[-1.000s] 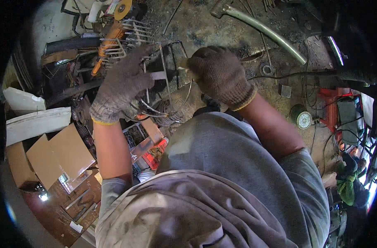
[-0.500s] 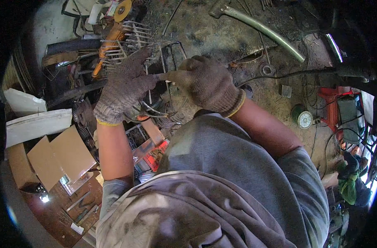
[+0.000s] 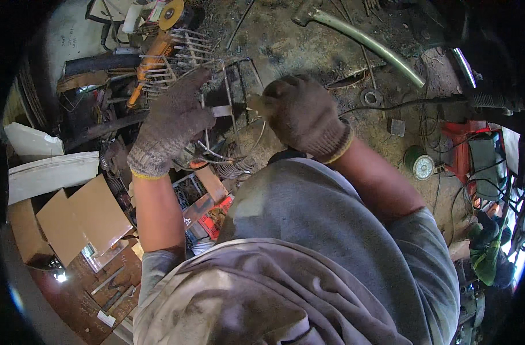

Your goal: The person joins metal rods together and secures them using a handheld tool to bend wire or fasteners around the joints, while working in a metal fabrication shop environment.

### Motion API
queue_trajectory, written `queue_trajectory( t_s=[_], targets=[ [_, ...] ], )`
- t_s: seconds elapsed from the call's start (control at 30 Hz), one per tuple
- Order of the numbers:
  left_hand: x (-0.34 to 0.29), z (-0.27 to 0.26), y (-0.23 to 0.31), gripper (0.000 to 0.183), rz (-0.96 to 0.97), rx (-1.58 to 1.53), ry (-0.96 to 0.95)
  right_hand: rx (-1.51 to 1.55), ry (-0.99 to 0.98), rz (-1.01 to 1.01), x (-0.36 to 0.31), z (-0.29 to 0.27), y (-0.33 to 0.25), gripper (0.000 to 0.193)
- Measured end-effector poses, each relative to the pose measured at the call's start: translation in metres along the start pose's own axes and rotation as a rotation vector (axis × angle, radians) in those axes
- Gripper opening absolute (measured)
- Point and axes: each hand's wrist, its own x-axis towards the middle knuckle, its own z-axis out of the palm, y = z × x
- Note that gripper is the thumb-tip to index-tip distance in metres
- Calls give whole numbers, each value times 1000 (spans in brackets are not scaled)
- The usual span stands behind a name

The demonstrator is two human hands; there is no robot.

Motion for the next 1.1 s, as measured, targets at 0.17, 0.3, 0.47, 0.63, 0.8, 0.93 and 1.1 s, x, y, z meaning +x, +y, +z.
queue_trajectory(
  t_s=[0.17, 0.3, 0.47, 0.63, 0.8, 0.93, 1.1],
  targets=[
    [-10, 7, -8, 72, 105, 98, 7, 72, 66, -15, -7, 3, 0, 32],
    [-11, 5, 6, 76, 9, 97, -21, 165, 17, -32, -7, 9, -4, 36],
    [-9, 7, 11, 75, -45, 99, -41, 117, 74, -106, -2, 12, -17, 34],
    [-11, 6, 9, 73, -73, 118, -41, 82, 112, -160, 5, 16, -23, 38],
    [-11, 6, 9, 72, -87, 116, -52, -22, 43, -185, 4, 10, -23, 38],
    [-13, 3, -6, 73, 65, 122, -63, -116, 67, -103, -17, 29, -3, 40],
    [-21, 17, -13, 71, 200, 185, -4, 57, 58, -102, -23, 21, -8, 41]
  ],
)
